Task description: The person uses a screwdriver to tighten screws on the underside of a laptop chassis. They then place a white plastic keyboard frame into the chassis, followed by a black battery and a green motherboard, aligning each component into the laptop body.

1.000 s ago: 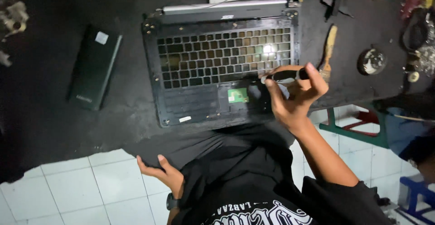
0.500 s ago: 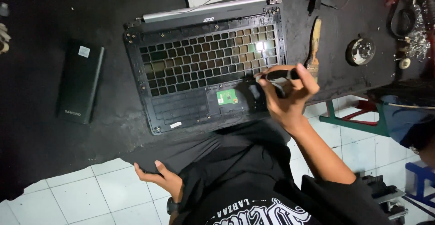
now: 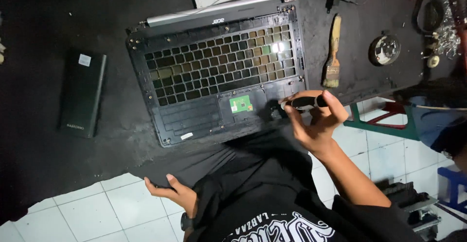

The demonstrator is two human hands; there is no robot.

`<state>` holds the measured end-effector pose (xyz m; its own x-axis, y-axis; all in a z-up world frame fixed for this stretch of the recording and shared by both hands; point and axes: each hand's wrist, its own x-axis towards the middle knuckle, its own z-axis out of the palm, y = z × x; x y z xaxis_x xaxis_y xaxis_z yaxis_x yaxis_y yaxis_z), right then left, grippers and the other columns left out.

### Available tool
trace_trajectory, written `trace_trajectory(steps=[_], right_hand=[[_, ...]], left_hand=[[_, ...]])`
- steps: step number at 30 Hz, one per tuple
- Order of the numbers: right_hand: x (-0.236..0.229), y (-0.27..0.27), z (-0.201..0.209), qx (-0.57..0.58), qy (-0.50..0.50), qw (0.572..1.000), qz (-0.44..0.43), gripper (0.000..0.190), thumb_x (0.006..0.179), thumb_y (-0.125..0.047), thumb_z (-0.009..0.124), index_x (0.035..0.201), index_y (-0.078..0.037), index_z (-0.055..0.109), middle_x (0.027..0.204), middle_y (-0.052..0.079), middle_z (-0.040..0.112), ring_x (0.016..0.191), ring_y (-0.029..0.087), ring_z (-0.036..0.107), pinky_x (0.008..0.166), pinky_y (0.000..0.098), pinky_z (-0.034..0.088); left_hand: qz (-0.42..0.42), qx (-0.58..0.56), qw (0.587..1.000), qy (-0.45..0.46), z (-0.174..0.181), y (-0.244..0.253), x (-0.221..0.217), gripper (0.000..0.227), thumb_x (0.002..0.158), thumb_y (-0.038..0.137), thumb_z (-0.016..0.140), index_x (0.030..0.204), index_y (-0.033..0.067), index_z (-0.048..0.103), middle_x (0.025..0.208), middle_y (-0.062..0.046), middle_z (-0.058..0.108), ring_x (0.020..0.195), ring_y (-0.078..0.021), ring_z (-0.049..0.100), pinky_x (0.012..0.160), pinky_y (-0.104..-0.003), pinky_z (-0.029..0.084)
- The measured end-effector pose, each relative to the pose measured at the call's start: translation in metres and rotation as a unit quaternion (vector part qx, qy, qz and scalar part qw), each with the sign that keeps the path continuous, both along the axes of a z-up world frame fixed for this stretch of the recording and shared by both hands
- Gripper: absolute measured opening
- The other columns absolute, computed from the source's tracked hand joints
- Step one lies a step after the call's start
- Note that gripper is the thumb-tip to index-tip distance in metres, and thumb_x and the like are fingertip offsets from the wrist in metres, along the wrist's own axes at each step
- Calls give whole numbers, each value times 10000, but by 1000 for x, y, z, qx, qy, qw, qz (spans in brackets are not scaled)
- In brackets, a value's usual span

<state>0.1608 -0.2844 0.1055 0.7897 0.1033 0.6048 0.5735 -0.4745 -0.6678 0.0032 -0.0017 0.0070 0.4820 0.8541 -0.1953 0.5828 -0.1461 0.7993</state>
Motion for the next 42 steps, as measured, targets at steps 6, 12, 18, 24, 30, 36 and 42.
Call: trace_trajectory(steps=[6,12,18,24,30,36,42], right_hand=[[-5,0,-5,3,2,1000,6,782,949,153,683,1487,-151,203,987,249,571,823,326,638,771,424,613],[-1,26,6,112,83,990,-12,639,984,67,658,1387,-184,230,885,219,585,782,370,677,814,453,599],[4,34,-1,90,69,994,-2,637,1008,55,662,1414,-173,227,980,270,566,779,364,684,686,384,601],[5,29,-7,66,31,997,5,685,973,119,659,1412,-140,203,870,240,559,726,382,647,726,460,610],[7,33,-2,68,24,997,3,657,975,92,655,1391,-153,209,817,214,541,699,344,630,768,476,626],[3,21,0,128,105,986,-10,693,974,112,666,1408,-189,217,1087,241,522,782,351,670,747,400,609],[31,-28,43,38,159,975,-150,628,1089,22,676,1526,-153,260,1521,95,252,812,198,453,675,276,405]], left_hand=[[6,-5,1000,4,4,-3,4,539,1060,173,434,1560,122,239,1671,-158,201,1559,-366,189,1243,-508,221],[-14,18,1000,-15,-13,4,-10,547,1076,219,454,1569,110,242,1658,-170,202,1548,-381,212,1237,-507,238],[-18,22,999,-16,-12,4,-10,542,1085,213,446,1573,100,237,1658,-174,206,1546,-376,219,1242,-494,242],[-26,18,999,-17,-14,6,-13,550,1100,256,447,1584,121,223,1660,-189,183,1524,-403,244,1215,-521,285],[-22,30,999,-12,-19,7,-14,543,1086,244,463,1565,112,244,1651,-188,210,1536,-404,232,1226,-513,252],[-38,40,998,-8,-30,12,-22,569,1102,305,450,1587,109,226,1652,-176,185,1551,-396,183,1231,-564,219],[-25,29,999,5,-19,8,-16,553,1105,321,442,1574,105,243,1576,-219,225,1369,-459,372,1073,-544,398]])
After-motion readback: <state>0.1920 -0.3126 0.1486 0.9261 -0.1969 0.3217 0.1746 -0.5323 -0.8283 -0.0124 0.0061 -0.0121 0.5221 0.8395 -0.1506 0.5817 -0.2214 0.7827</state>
